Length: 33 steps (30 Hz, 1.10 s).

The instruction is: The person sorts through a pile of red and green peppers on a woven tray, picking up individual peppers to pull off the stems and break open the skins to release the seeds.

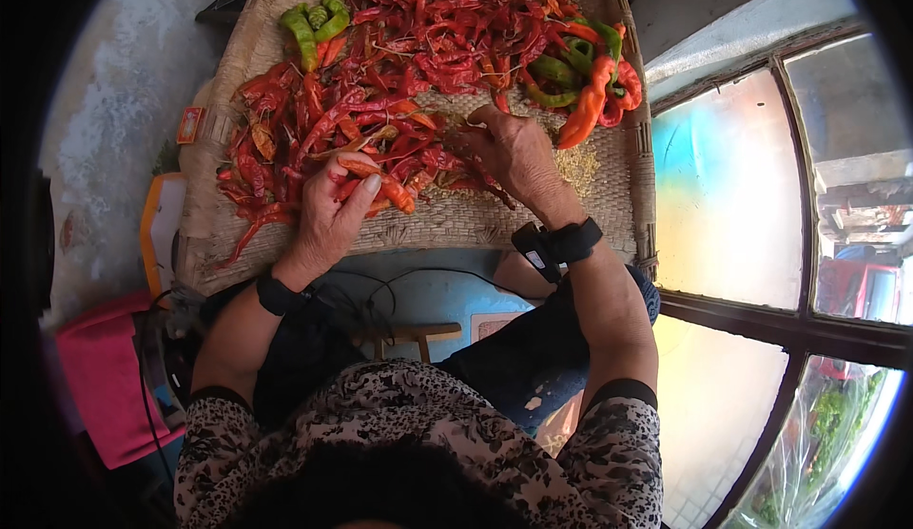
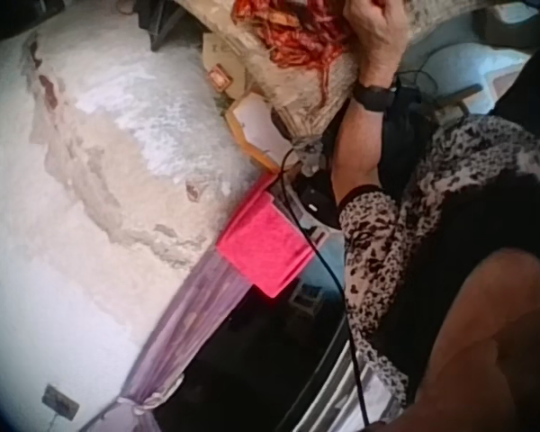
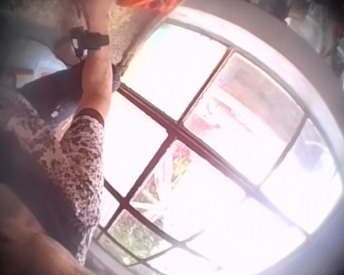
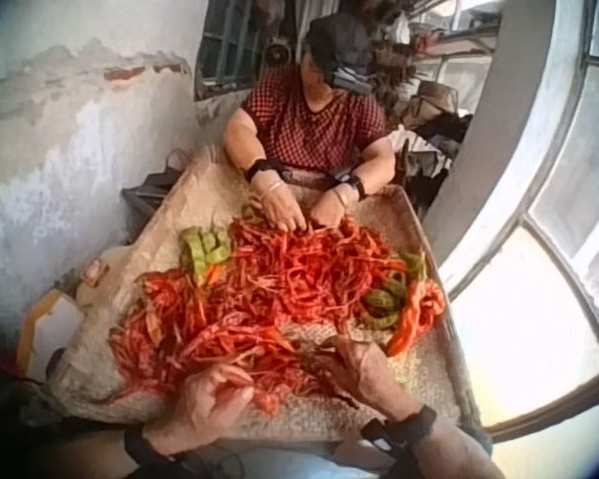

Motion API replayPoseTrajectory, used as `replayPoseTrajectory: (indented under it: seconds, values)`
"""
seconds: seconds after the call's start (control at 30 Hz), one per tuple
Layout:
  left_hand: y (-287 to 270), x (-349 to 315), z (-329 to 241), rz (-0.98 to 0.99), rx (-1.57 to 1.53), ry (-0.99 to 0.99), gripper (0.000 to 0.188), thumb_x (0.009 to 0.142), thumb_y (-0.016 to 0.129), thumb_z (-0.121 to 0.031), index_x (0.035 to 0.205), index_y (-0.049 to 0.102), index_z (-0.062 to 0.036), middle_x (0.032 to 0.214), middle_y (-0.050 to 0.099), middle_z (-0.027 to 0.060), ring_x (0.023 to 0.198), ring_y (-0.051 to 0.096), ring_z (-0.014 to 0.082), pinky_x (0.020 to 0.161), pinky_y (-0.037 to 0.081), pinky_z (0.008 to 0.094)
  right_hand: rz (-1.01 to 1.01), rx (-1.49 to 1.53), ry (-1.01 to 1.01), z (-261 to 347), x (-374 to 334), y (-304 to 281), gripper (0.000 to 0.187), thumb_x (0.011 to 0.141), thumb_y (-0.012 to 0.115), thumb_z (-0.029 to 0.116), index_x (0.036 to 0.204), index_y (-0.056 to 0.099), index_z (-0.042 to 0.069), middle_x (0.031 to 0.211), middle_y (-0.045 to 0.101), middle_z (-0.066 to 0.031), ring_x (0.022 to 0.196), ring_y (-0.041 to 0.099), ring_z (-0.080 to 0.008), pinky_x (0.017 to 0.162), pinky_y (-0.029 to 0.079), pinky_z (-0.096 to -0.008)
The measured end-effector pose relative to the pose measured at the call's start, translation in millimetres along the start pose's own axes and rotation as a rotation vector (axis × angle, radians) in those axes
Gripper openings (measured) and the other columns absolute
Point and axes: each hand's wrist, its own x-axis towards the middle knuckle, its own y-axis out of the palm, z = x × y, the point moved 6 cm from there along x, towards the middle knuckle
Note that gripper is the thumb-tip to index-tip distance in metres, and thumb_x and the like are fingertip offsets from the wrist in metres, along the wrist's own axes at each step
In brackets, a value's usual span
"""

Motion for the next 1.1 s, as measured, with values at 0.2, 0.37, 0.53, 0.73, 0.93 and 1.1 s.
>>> replayPoseTrajectory:
  seconds: [0.2,0.37,0.53,0.73,0.93,1.1]
  values:
    - [4,3,-2,-0.008,0.002,0.052,0.010,0.091,0.057,-0.009,0.095,0.054,-0.0003,0.089,0.057,0.0075,0.072,0.055,0.0120,0.067,0.046,0.0268,0.143,0.214,0.223,-17,2,-12,0.020,0.089,0.063,0.017,0.094,0.061,-0.002,0.070,0.062,-0.0094,0.062,0.058,-0.0147,0.058,0.046,-0.0311]
    - [0,1,-1,0.051,0.038,-0.031,0.014,0.089,0.059,-0.009,0.098,0.051,-0.0011,0.081,0.057,0.0125,0.073,0.059,0.0235,0.068,0.048,0.0324,0.184,0.041,0.014,6,10,-7,0.027,0.090,0.064,0.026,0.087,0.066,-0.001,0.065,0.059,-0.0083,0.060,0.057,-0.0140,0.055,0.044,-0.0327]
    - [8,-1,1,0.028,0.046,0.089,0.019,0.088,0.060,-0.006,0.102,0.048,-0.0003,0.080,0.057,0.0139,0.068,0.062,0.0237,0.061,0.049,0.0338,-0.142,0.938,0.365,-35,10,-45,0.054,0.092,0.062,0.020,0.134,0.042,-0.007,0.082,0.063,-0.0058,0.073,0.063,-0.0136,0.063,0.051,-0.0262]
    - [-2,-6,-3,0.050,0.062,0.012,0.015,0.087,0.061,-0.008,0.097,0.052,-0.0021,0.080,0.060,0.0124,0.066,0.062,0.0255,0.058,0.049,0.0330,-0.067,0.532,0.357,-30,2,-27,0.066,0.087,0.068,0.027,0.136,0.039,-0.007,0.105,0.065,-0.0184,0.091,0.064,-0.0232,0.078,0.053,-0.0350]
    - [5,-4,0,0.063,0.006,0.002,0.013,0.091,0.056,-0.011,0.099,0.053,-0.0007,0.083,0.059,0.0105,0.070,0.059,0.0170,0.062,0.047,0.0305,0.207,-0.097,-0.085,19,-7,22,0.030,0.077,0.072,0.017,0.106,0.066,0.007,0.088,0.065,-0.0123,0.086,0.062,-0.0292,0.073,0.051,-0.0365]
    - [2,-3,-4,0.069,0.006,0.013,0.012,0.091,0.057,-0.010,0.097,0.053,-0.0008,0.081,0.059,0.0107,0.068,0.058,0.0170,0.060,0.046,0.0299,0.202,-0.047,-0.143,22,-3,15,0.024,0.077,0.072,0.016,0.098,0.067,0.007,0.083,0.064,-0.0107,0.083,0.061,-0.0273,0.070,0.050,-0.0355]
